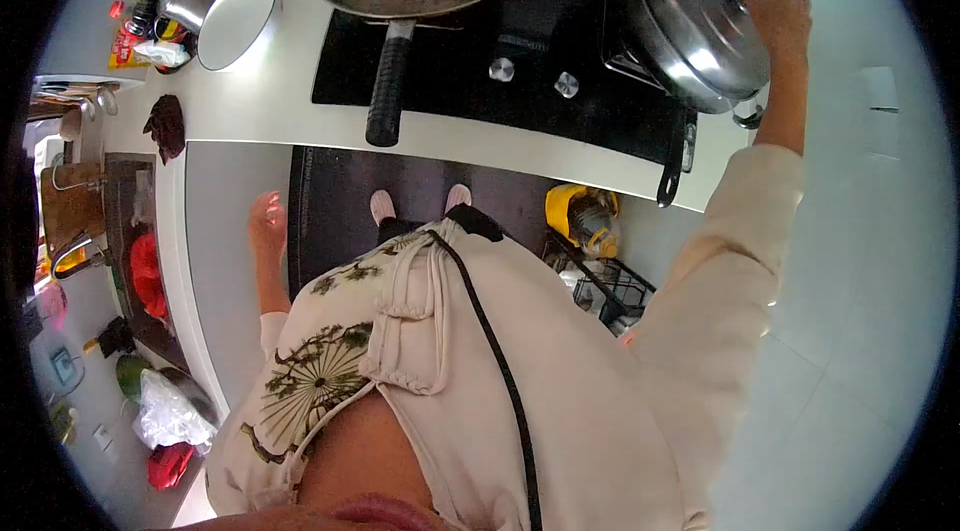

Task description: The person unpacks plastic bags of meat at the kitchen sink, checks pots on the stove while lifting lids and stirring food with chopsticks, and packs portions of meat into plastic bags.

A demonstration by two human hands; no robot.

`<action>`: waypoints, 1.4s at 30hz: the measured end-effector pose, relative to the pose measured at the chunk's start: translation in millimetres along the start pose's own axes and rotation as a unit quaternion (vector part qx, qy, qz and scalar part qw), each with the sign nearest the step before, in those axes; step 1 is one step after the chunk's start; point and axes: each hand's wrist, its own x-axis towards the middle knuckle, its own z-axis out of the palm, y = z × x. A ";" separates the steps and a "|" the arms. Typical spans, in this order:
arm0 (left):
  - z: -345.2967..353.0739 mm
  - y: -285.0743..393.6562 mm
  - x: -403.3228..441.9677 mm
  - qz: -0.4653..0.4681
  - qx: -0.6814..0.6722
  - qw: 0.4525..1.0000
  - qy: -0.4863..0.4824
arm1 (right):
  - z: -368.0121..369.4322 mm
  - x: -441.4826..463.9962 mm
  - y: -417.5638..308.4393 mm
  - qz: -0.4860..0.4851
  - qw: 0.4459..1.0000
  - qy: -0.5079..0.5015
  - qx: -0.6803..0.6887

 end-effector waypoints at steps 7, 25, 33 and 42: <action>-8.1 13.0 -3.7 -0.053 -0.011 0.998 -0.028 | -56.9 -116.1 -196.2 -0.306 0.904 -0.247 0.165; -25.1 -6.3 -25.9 -0.103 -0.038 0.994 -0.008 | 54.0 -171.6 -225.0 0.026 0.878 -0.465 0.109; -40.2 -25.1 -22.8 -0.081 -0.004 0.997 -0.004 | 34.8 -169.9 -230.1 0.088 0.877 -0.468 0.074; -64.2 -54.8 -8.3 -0.060 0.011 0.998 0.007 | 20.7 -186.1 -275.4 -0.141 0.950 -0.144 0.238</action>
